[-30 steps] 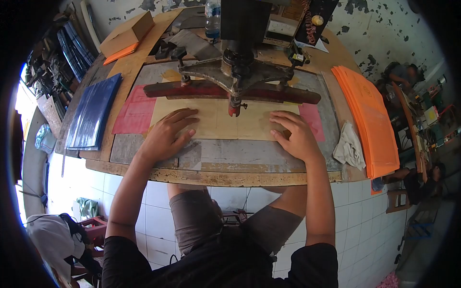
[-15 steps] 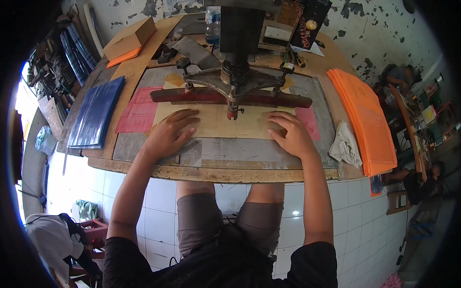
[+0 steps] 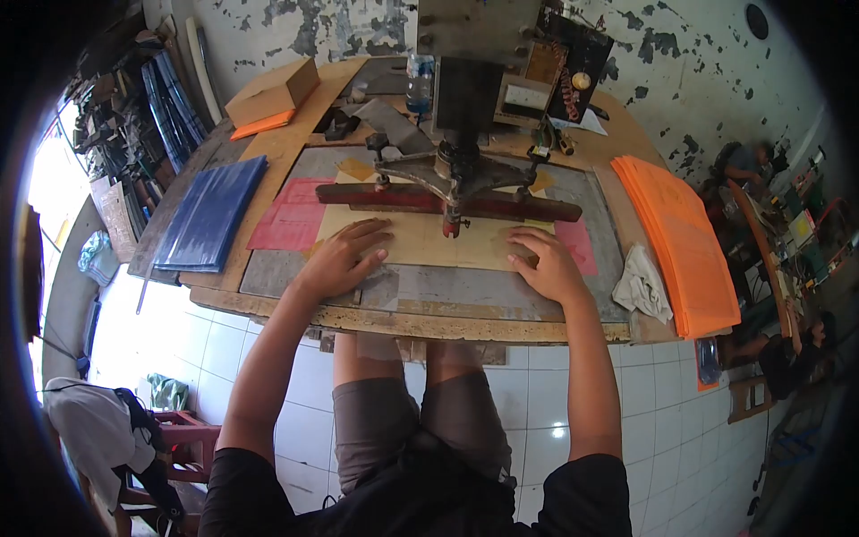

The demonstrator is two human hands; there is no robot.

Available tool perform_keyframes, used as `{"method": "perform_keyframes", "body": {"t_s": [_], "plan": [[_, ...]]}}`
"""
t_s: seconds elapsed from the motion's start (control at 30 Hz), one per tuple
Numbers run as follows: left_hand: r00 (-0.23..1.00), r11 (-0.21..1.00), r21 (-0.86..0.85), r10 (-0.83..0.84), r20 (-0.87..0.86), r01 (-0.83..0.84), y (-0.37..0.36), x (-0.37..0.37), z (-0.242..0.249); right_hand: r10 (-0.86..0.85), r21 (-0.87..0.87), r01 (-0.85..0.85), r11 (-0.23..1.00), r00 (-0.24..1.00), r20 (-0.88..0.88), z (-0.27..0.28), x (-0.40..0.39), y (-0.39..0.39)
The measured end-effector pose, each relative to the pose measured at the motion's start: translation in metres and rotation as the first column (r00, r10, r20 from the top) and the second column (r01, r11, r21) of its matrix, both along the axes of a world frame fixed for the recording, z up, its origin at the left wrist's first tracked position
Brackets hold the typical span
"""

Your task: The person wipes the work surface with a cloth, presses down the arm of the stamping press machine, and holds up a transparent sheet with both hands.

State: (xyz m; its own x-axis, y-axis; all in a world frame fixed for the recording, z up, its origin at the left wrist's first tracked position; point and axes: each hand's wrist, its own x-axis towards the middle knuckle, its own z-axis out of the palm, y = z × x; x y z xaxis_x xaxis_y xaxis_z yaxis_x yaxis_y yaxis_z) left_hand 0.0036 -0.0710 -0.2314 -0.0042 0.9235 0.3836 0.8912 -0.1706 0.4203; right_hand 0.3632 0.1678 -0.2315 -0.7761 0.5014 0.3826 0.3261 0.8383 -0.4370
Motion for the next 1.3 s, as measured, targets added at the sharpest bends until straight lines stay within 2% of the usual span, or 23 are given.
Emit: {"method": "perform_keyframes", "body": {"t_s": [0.17, 0.3, 0.37, 0.47, 0.57, 0.67, 0.77, 0.9, 1.07, 1.3], "plan": [[0.992, 0.997, -0.008, 0.074, 0.105, -0.074, -0.015, -0.003, 0.004, 0.015, -0.007, -0.016, 1.000, 1.000, -0.019, -0.002, 0.003, 0.000], [0.982, 0.981, 0.063, 0.178, 0.057, -0.182, -0.056, 0.012, 0.004, 0.018, 0.048, -0.018, 0.999, 1.000, -0.003, -0.001, 0.011, -0.014], [0.964, 0.960, 0.083, 0.266, 0.023, -0.267, -0.082, 0.022, -0.002, -0.030, 0.002, 0.030, 1.000, 1.000, -0.007, 0.004, 0.019, -0.027], [0.926, 0.910, 0.194, 0.377, -0.028, -0.365, -0.113, 0.032, -0.026, -0.076, 0.001, 0.076, 0.997, 0.996, -0.037, 0.002, 0.033, -0.042], [0.836, 0.812, 0.289, 0.544, -0.065, -0.506, -0.137, 0.050, -0.075, -0.121, 0.018, 0.123, 0.992, 0.991, -0.064, 0.000, 0.038, -0.049], [0.750, 0.694, 0.377, 0.662, 0.003, -0.614, -0.138, 0.063, -0.129, -0.177, 0.053, 0.183, 0.982, 0.978, -0.112, 0.000, 0.035, -0.055], [0.691, 0.542, 0.553, 0.717, 0.088, -0.633, -0.115, 0.062, -0.165, -0.186, 0.027, 0.195, 0.981, 0.963, -0.195, -0.001, 0.035, -0.052], [0.716, 0.441, 0.709, 0.686, 0.129, -0.551, -0.095, 0.049, -0.178, -0.212, -0.015, 0.215, 0.976, 0.941, -0.264, -0.001, 0.038, -0.053], [0.718, 0.501, 0.702, 0.696, 0.019, -0.505, -0.105, 0.044, -0.176, -0.212, 0.035, 0.240, 0.970, 0.911, -0.354, -0.002, 0.042, -0.055], [0.707, 0.494, 0.704, 0.707, 0.016, -0.510, -0.104, 0.044, -0.178, -0.210, 0.204, 0.341, 0.918, 0.852, -0.480, -0.004, 0.047, -0.058]]}}
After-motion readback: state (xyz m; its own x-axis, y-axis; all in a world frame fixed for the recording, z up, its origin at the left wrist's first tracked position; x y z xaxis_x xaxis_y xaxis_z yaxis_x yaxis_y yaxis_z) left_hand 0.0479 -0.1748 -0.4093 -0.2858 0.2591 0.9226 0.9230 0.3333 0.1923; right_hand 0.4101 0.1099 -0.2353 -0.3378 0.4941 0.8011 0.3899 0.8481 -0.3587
